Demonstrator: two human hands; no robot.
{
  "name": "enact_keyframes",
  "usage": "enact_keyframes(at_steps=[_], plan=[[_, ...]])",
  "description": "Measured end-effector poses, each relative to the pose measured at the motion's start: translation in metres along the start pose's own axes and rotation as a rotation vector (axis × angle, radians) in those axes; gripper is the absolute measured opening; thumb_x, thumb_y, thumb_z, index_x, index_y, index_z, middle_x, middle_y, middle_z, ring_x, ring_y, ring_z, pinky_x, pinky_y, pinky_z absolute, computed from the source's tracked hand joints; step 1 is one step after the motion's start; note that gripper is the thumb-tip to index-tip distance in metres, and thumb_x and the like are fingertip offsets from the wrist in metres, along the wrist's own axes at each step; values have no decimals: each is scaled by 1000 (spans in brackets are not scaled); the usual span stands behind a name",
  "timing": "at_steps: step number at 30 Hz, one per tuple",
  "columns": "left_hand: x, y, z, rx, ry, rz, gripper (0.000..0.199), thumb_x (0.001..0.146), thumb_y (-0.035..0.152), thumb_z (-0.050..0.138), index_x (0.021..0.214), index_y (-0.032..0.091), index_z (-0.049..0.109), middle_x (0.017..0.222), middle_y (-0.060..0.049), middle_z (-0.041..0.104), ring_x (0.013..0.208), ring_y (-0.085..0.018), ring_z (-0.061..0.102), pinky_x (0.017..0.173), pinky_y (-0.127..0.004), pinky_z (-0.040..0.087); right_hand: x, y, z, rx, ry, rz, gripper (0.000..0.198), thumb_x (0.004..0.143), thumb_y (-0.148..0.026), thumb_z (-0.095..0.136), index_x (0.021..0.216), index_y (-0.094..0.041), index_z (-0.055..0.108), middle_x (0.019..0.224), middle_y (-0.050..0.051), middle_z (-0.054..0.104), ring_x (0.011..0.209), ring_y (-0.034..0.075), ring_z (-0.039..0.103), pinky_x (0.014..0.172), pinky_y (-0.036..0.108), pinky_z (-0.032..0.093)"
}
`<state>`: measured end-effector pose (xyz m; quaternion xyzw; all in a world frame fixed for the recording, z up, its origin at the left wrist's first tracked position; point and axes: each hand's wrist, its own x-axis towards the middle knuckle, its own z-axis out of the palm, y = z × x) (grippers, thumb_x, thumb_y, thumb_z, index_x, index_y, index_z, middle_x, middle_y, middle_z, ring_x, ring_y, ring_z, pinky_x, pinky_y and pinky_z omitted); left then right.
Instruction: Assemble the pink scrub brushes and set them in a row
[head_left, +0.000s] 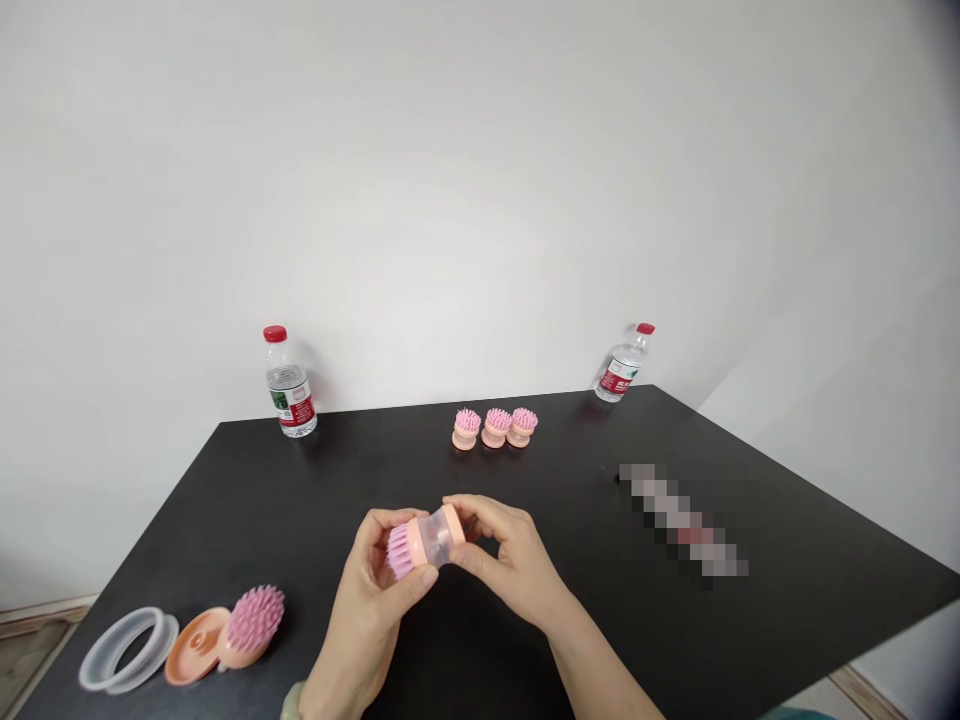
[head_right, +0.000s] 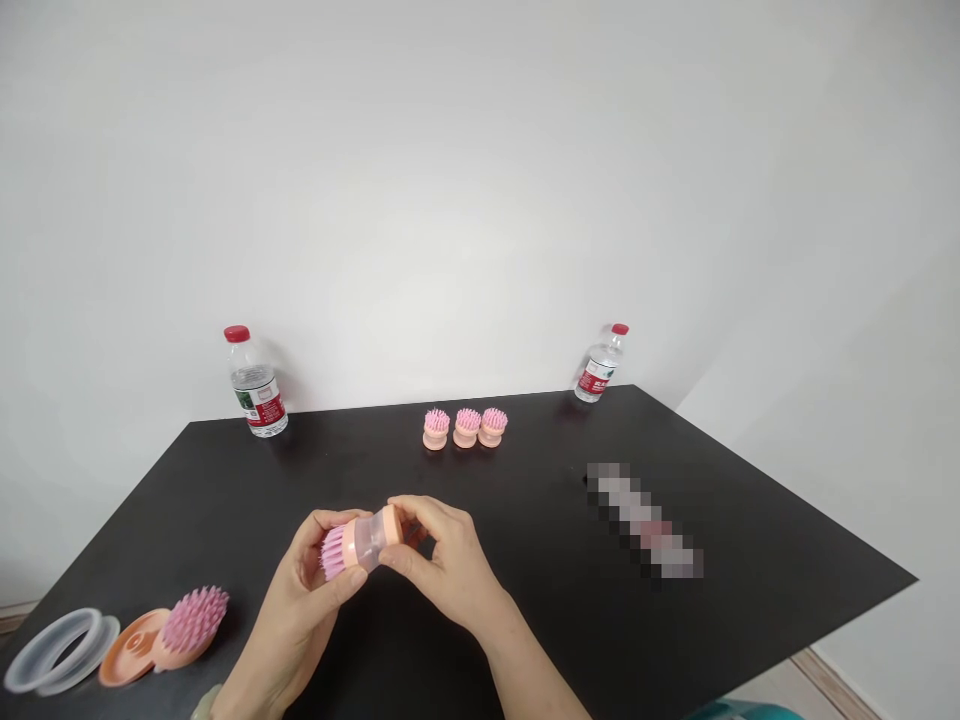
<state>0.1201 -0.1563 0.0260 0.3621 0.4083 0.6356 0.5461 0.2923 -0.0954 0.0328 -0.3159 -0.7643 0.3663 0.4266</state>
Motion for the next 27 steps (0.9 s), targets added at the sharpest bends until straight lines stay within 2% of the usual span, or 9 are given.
enact_keyframes(at_steps=[4,9,12,15,18,22,25,27], plan=[[-1,1,2,68,30,56,42,63,30,91,98,21,69,100,-6,70,90,-22,63,79,-29,51,1,-1,4,75,-11,40,32,88,-46,70,107,-20,69,93,4,71,79,19,66,72,29,57],[-3,1,6,204,153,148,39,63,28,89,96,22,69,98,-5,71,87,-23,65,77,-30,52,4,-2,11,128,-37,118,26,92,-43,64,104,-21,69,91,2,70,79,18,66,69,27,56],[0,-1,3,418,197,173,37,67,28,83,98,23,66,96,-4,70,84,-24,66,74,-33,52,4,2,15,68,-74,171,24,96,-37,57,111,-23,69,93,2,71,81,19,68,73,29,57],[6,-4,-6,681,210,176,35,71,32,76,101,23,62,98,-4,69,85,-27,65,77,-40,52,3,10,18,-53,-65,201,37,94,-23,59,131,-26,62,114,5,71,100,23,67,84,36,58],[10,-9,-13,830,230,281,33,74,33,71,103,22,60,104,-6,66,96,-30,64,88,-48,51,3,15,21,-174,-77,37,54,84,-10,68,135,-27,60,131,6,66,117,26,58,97,43,54],[11,-17,-16,899,194,370,31,78,29,67,107,22,58,107,-7,62,102,-30,63,94,-52,51,3,17,29,-303,-104,-187,58,79,0,66,131,-23,61,126,7,68,107,26,53,95,44,54],[10,-24,-16,909,166,371,39,79,26,66,116,22,54,114,-8,60,109,-30,62,98,-54,50,3,22,36,-334,-71,-222,59,76,2,62,130,-21,59,121,9,68,103,27,53,90,44,55],[9,-27,-15,914,157,374,46,80,25,66,123,21,50,119,-9,57,113,-30,60,101,-55,49,4,26,39,-346,-63,-173,53,73,2,63,120,-22,61,116,7,69,101,26,54,89,42,54]])
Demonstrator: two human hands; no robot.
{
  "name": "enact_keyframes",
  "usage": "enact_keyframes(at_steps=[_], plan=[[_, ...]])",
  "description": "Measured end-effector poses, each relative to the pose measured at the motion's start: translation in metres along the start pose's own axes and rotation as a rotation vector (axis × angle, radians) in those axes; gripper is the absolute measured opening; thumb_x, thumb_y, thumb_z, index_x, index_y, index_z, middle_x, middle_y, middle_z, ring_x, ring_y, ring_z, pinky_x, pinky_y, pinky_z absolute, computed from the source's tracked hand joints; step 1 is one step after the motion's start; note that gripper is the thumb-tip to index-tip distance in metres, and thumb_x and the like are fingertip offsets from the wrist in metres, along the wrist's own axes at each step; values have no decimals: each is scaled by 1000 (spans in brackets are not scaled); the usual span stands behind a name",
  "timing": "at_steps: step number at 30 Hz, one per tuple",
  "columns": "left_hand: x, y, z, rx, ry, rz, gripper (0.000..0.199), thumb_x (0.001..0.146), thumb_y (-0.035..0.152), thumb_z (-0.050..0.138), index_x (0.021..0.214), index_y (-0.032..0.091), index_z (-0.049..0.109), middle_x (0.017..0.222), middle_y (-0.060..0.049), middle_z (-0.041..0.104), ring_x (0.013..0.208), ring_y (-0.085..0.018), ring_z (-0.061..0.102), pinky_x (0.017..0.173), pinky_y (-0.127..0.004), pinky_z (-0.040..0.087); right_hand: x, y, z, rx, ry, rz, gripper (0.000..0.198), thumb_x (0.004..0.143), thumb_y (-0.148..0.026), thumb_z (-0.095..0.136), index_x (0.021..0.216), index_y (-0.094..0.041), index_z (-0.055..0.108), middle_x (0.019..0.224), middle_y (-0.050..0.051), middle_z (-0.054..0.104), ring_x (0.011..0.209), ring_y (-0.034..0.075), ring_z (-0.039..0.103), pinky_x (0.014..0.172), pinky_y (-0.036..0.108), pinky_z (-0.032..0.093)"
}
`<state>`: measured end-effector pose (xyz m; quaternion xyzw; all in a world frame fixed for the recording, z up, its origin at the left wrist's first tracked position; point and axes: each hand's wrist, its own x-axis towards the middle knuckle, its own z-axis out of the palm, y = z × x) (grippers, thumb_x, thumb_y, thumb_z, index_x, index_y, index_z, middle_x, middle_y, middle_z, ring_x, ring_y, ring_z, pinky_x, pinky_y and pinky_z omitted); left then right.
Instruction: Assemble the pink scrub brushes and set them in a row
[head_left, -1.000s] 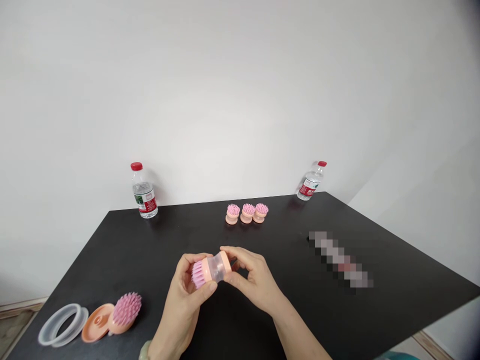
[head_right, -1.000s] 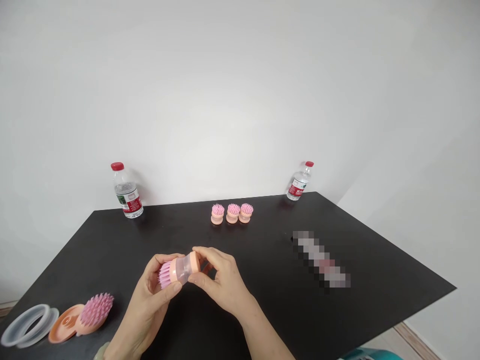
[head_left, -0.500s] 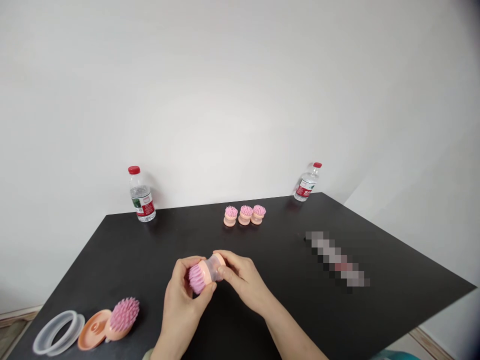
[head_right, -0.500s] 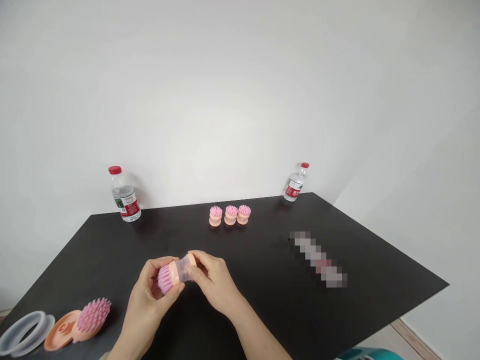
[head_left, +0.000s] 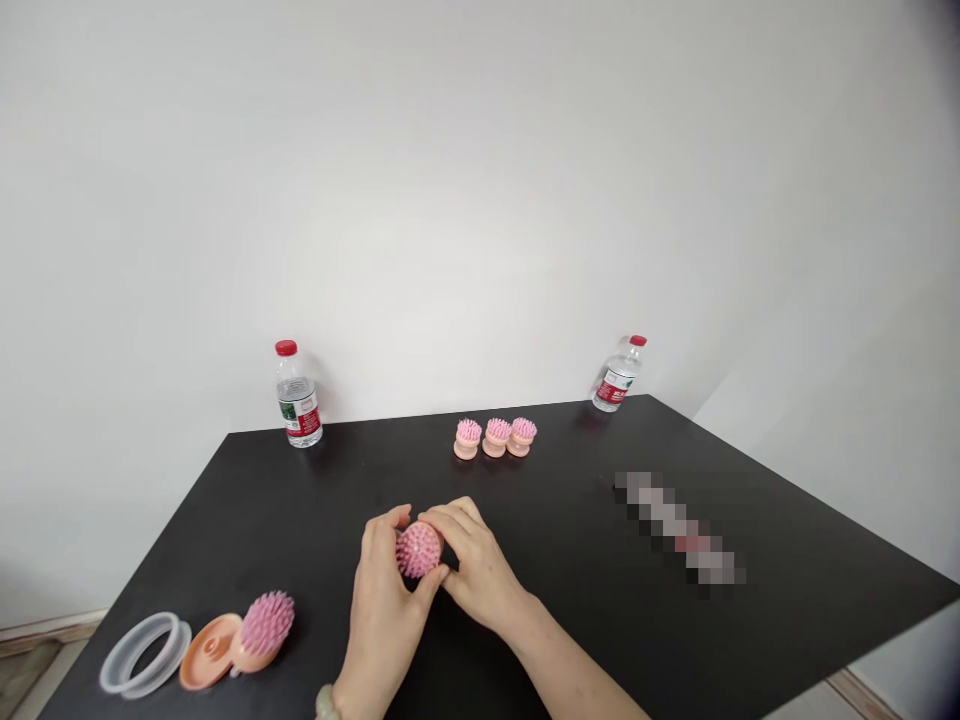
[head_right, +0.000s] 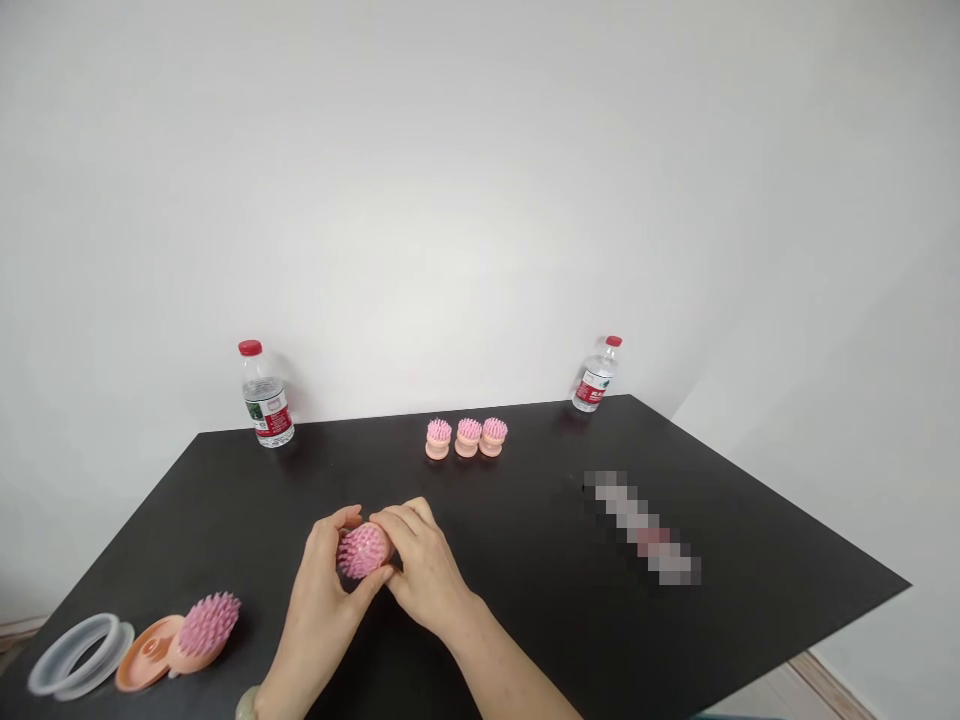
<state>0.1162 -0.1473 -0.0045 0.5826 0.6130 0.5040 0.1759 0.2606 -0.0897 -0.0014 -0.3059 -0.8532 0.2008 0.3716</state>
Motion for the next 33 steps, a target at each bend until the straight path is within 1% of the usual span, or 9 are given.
enact_keyframes(at_steps=[4,7,9,13,17,20,24,30,33], plan=[[-3,2,2,30,48,45,62,83,25,64,140,22,39,134,-12,49,124,-32,54,101,-56,51,9,14,7,-47,16,162,41,73,-4,70,108,-22,60,107,5,68,98,23,58,86,36,53],[-6,5,2,64,78,125,61,88,27,61,143,24,35,141,-14,44,130,-33,50,102,-59,51,26,31,10,-132,47,296,32,80,-15,71,109,-20,59,98,6,67,93,24,61,81,36,52],[-10,7,2,64,65,166,60,90,26,59,145,25,34,141,-14,43,130,-33,50,101,-58,52,41,44,12,-199,49,372,32,82,-18,72,111,-19,59,94,6,67,92,25,62,79,35,51],[-17,10,7,29,45,192,57,91,20,55,144,27,38,142,-13,43,131,-32,50,102,-57,53,70,63,19,-319,38,465,32,83,-21,74,112,-17,58,100,8,69,96,26,65,80,35,50],[-21,11,12,-4,73,163,52,91,19,53,141,29,44,142,-12,43,130,-32,51,101,-57,53,91,71,30,-410,37,540,24,92,-27,68,112,-15,61,105,7,69,93,22,67,81,37,54],[-21,10,15,-16,93,160,52,89,18,53,139,28,46,142,-12,44,129,-33,52,99,-56,54,100,74,36,-449,37,581,25,98,-32,63,116,-15,63,110,6,68,94,21,68,82,40,58],[-21,9,16,-25,103,171,50,89,18,54,137,28,48,142,-13,46,128,-34,53,96,-56,56,106,79,38,-466,50,596,27,99,-31,63,121,-15,62,115,7,68,97,21,69,84,41,59],[-22,8,16,-24,91,176,49,89,17,53,136,28,49,141,-13,46,129,-33,53,97,-56,55,106,84,36,-422,78,566,29,99,-30,63,123,-15,61,115,8,68,98,22,69,86,42,58],[-21,7,16,-20,80,174,48,89,17,53,136,27,49,141,-13,46,128,-32,54,97,-55,55,101,82,33,-377,91,537,36,96,-26,65,129,-14,56,113,12,70,96,23,72,85,39,58]])
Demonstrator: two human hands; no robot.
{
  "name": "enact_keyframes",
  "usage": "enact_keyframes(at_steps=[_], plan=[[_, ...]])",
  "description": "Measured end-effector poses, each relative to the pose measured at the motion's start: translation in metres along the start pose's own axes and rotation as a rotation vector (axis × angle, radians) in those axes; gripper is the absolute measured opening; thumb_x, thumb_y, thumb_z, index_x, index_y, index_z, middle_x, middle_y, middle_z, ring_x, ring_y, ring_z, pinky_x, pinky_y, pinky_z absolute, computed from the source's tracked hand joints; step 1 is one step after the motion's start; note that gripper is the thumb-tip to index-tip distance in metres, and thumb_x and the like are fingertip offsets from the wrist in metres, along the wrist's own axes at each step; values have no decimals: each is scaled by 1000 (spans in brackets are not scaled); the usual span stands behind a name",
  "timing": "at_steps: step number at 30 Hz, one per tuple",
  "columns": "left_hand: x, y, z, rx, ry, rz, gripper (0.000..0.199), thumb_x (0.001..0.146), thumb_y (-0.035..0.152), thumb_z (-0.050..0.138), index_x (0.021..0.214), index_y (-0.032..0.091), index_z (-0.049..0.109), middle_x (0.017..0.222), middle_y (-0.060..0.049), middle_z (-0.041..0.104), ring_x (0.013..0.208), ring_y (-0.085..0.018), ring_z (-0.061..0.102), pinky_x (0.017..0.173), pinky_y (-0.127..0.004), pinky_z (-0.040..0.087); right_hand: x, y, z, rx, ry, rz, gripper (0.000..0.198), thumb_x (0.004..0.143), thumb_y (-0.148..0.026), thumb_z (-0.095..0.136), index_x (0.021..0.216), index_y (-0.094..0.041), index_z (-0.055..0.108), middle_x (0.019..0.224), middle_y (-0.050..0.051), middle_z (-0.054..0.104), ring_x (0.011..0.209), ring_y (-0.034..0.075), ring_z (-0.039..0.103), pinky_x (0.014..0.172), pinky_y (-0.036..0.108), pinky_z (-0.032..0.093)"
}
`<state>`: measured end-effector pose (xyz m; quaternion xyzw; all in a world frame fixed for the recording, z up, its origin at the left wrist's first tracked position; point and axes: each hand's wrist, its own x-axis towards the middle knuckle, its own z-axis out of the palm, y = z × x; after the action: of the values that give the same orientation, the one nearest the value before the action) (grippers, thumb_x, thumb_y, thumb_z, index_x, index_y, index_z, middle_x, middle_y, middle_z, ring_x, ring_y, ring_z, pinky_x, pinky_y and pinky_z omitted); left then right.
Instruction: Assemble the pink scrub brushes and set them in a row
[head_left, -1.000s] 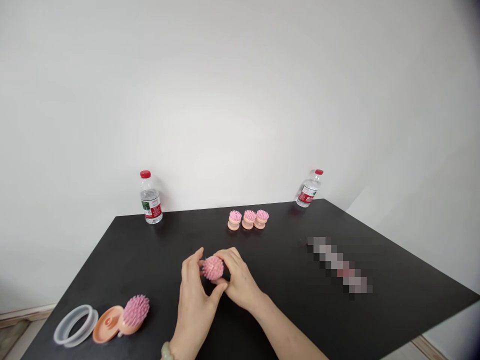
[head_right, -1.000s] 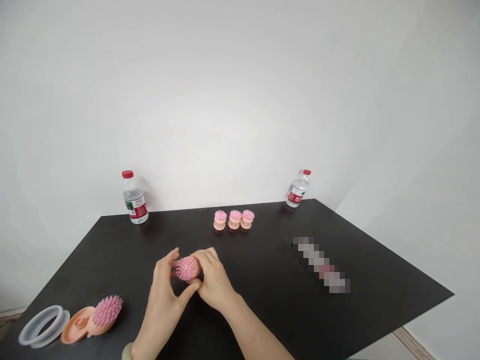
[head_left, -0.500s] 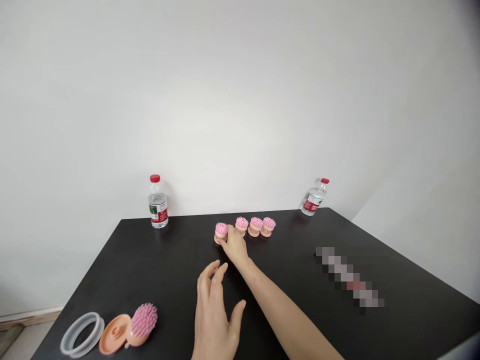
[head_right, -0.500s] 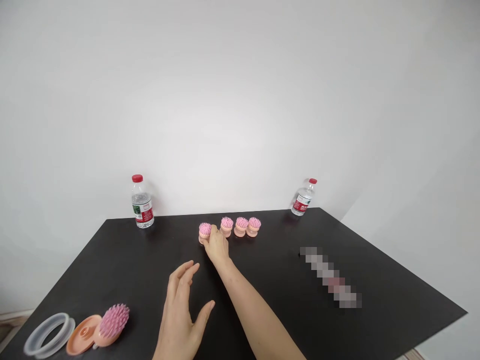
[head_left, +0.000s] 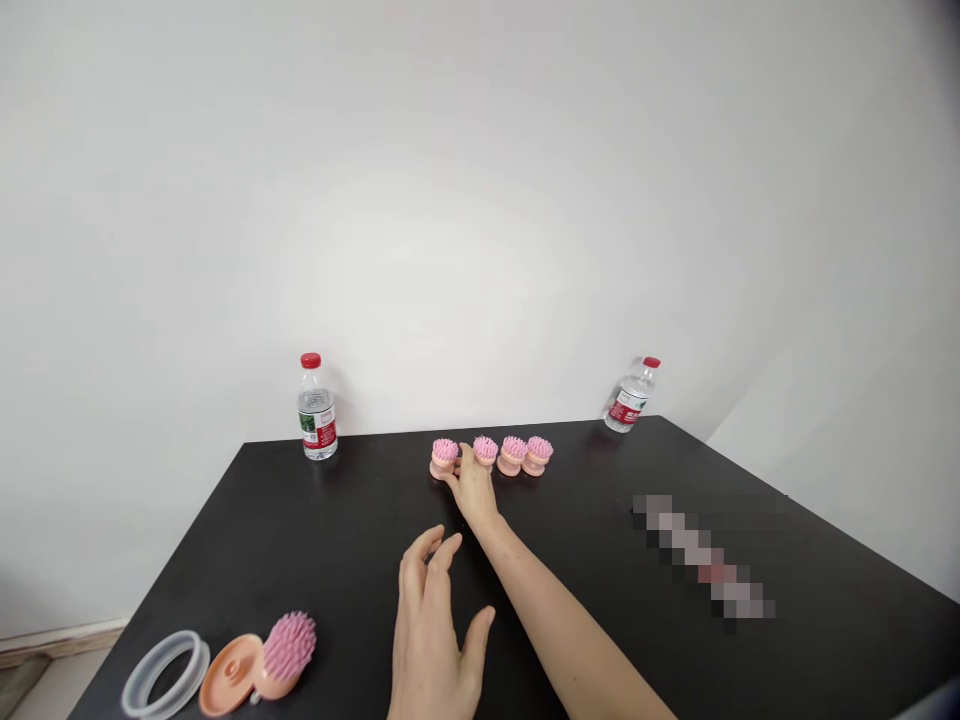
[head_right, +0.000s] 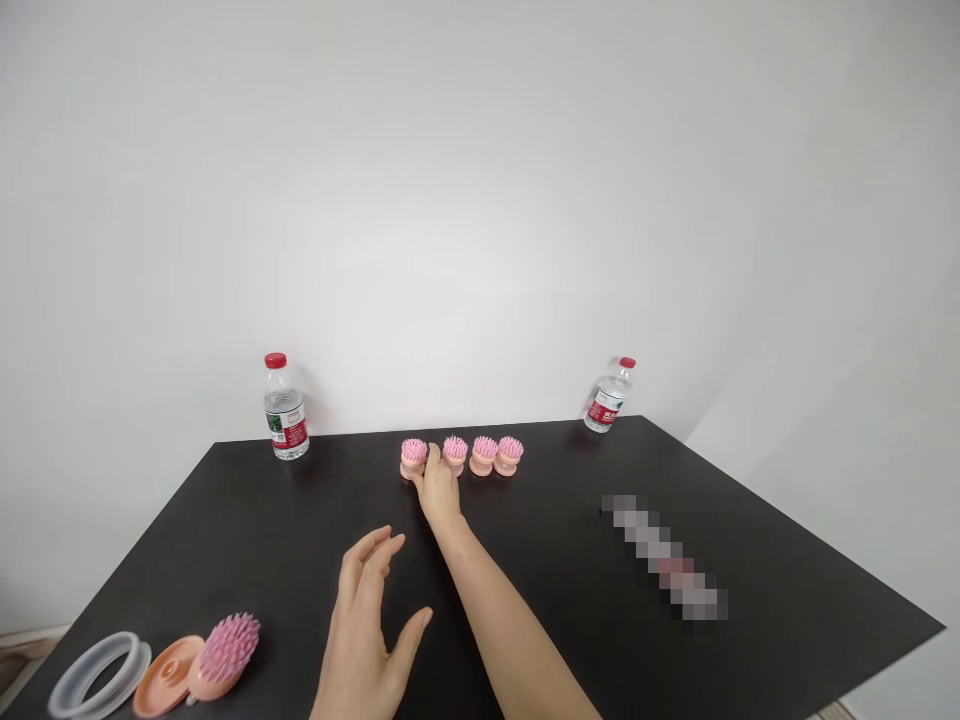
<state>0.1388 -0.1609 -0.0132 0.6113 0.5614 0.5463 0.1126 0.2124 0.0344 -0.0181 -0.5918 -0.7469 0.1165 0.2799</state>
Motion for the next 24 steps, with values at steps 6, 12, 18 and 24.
enact_keyframes(at_steps=[6,12,18,24], plan=[[3,8,-7,44,-19,90,45,88,13,55,132,26,51,134,-15,53,122,-32,59,95,-55,57,-26,8,-15,111,-28,-91,43,91,-8,59,133,-16,51,111,15,72,97,26,74,90,43,55],[-9,32,-13,3,43,509,37,87,8,60,122,20,55,111,-13,67,108,-27,67,90,-43,60,-74,-19,-13,316,-262,-364,42,86,-17,71,126,-20,58,118,10,69,93,19,72,74,30,61],[-20,51,-4,-1,308,548,34,78,-6,55,95,23,62,85,-1,73,86,-18,72,74,-30,62,-114,-90,8,425,-515,-861,91,70,-43,88,147,-23,43,147,13,53,133,27,51,108,39,48],[-17,40,4,-84,423,592,29,78,1,59,83,29,63,68,3,73,64,-17,71,55,-32,59,-132,-139,54,266,-500,-949,88,69,-61,83,140,-21,47,137,13,59,116,33,56,98,48,52]])
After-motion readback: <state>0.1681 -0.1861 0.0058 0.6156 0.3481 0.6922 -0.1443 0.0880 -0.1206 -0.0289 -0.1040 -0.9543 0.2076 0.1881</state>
